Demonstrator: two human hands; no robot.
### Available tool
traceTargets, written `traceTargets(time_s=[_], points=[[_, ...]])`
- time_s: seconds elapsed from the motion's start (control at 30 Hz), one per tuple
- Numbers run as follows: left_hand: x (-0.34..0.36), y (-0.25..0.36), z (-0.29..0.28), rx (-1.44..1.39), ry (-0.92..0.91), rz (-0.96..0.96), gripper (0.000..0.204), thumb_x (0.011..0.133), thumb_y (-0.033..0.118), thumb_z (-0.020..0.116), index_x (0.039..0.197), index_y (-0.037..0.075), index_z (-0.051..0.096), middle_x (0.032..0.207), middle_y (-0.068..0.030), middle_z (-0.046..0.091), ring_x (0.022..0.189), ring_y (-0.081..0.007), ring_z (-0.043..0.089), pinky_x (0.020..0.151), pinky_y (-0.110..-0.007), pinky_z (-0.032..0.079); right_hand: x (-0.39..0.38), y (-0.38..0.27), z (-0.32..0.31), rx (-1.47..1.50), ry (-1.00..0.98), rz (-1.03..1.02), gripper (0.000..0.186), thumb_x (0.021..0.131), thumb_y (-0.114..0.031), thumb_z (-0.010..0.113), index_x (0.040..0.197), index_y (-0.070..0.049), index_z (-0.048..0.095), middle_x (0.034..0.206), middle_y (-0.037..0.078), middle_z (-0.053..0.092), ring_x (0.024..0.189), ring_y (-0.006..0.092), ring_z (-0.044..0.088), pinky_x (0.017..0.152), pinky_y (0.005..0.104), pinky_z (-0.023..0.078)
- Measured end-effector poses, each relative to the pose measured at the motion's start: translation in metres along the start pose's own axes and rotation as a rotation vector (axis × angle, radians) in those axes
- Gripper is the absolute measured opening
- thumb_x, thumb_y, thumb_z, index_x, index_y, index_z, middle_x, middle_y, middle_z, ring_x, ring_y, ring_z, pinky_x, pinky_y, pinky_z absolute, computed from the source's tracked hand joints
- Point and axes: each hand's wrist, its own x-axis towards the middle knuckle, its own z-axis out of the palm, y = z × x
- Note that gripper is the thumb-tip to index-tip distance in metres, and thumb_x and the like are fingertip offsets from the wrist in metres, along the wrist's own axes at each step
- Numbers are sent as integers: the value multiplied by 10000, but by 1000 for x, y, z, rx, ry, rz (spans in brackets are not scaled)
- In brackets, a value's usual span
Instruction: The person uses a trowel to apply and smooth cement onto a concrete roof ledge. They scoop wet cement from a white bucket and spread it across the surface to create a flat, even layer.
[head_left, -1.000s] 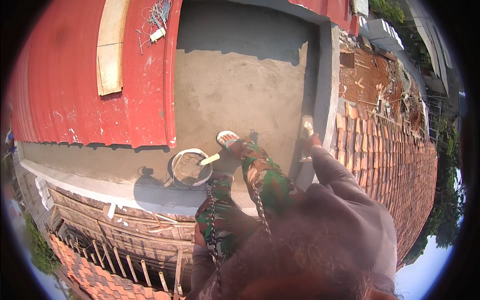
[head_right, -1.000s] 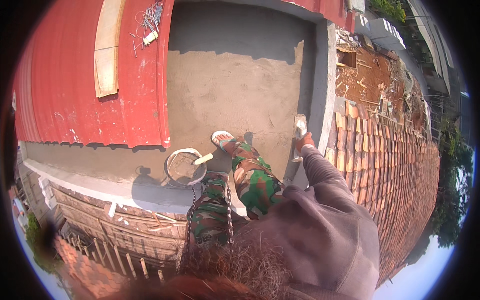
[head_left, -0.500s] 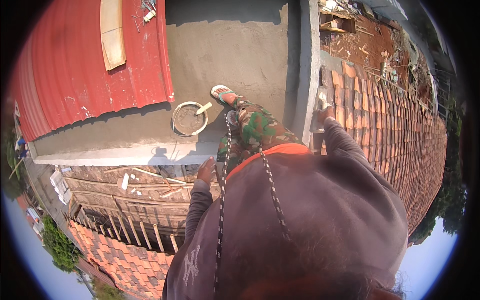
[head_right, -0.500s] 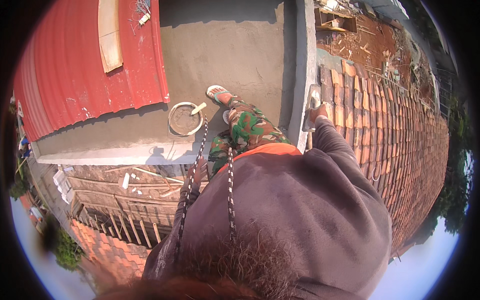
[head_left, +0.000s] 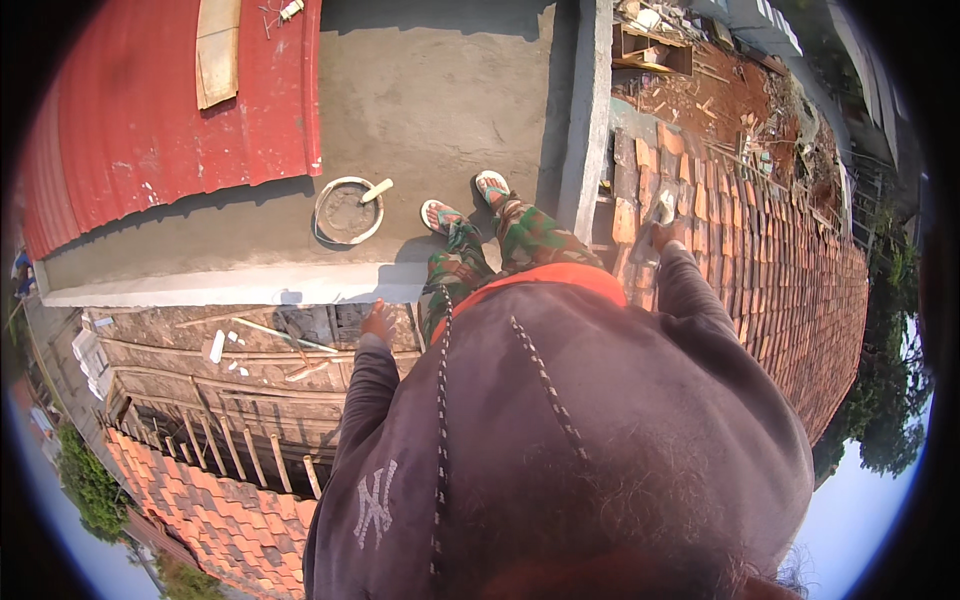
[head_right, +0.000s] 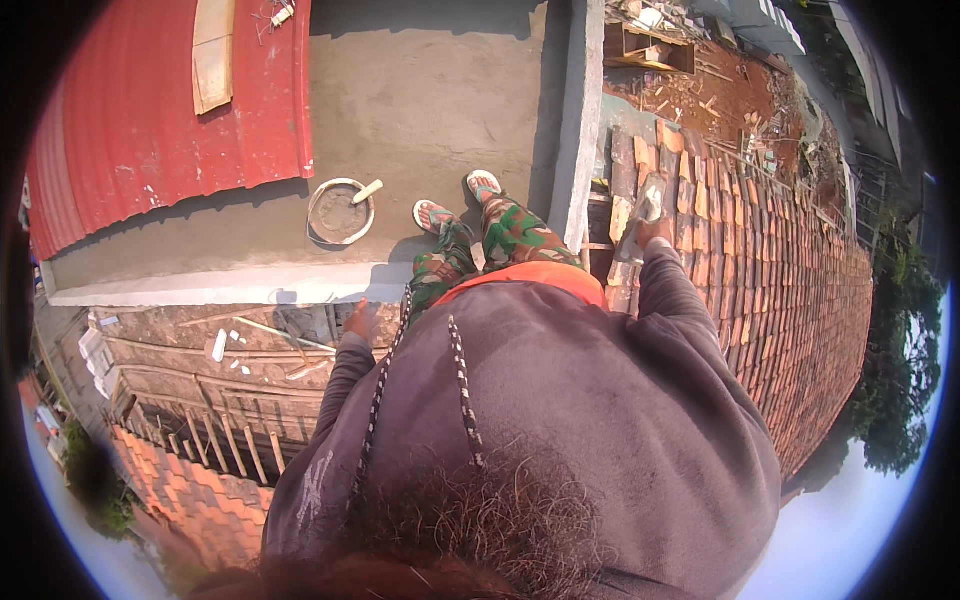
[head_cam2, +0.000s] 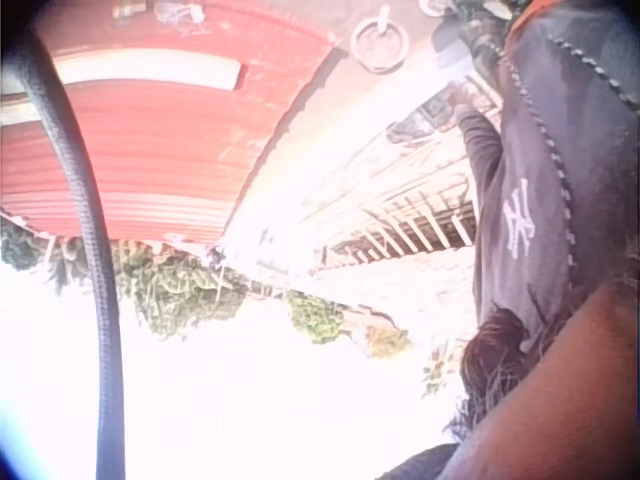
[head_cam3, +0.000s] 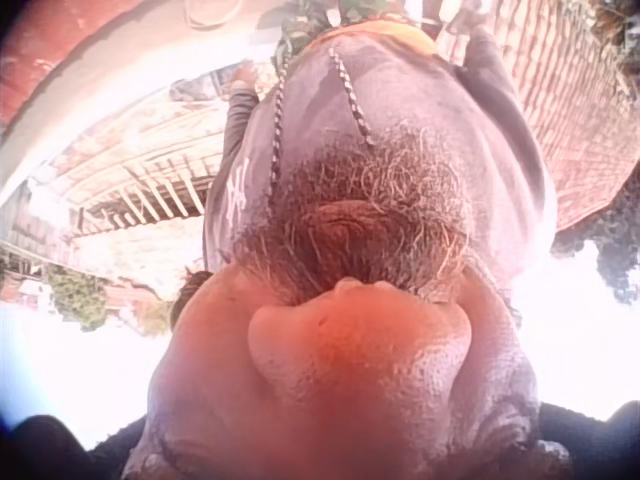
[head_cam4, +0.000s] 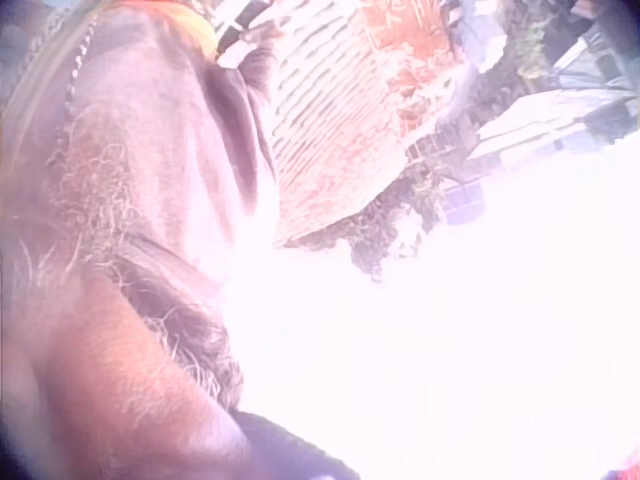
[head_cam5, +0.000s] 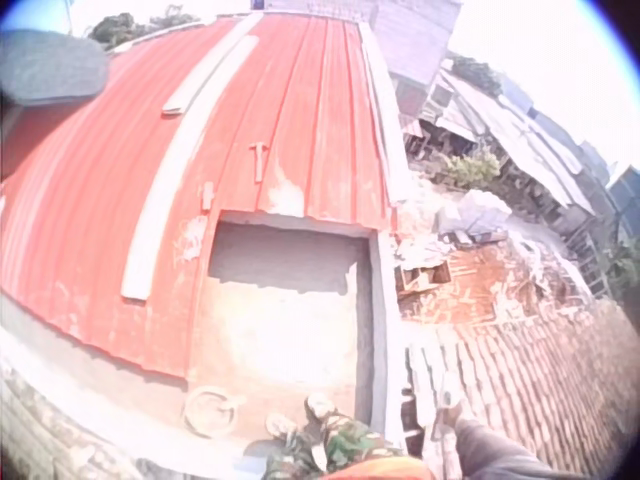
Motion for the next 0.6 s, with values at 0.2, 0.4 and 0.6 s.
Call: traceTargets(time_s=[0.2, 0.4, 0.6], points=[[12, -1, 39, 196, 109, 137, 769, 981, 616, 602, 1589, 178, 427, 1590, -116, 493, 1283, -323, 605, 956, -481, 496, 24, -15, -34, 3, 27, -36, 652, 863, -395, 763, 1254, 100, 596, 1201, 345, 684, 1160, 482, 665, 980, 479, 534], [17, 34, 101, 306, 128, 181, 784, 970, 616, 623, 1559, 120, 474, 1464, -134, 607, 1194, -315, 648, 930, -464, 507, 72, 11, -61, 29, 108, -16, 699, 888, -451, 748, 1317, 72, 572, 1293, 324, 657, 1246, 466, 624, 1052, 463, 495], [10, 8, 170, 79, 175, 342, 667, 979, 457, 695, 1475, 31, 562, 1415, -187, 645, 1187, -304, 679, 904, -437, 554, 153, -29, -56, 135, 52, -167, 675, 905, -451, 753, 1353, 22, 576, 1306, 293, 663, 1245, 455, 627, 1039, 468, 499]])
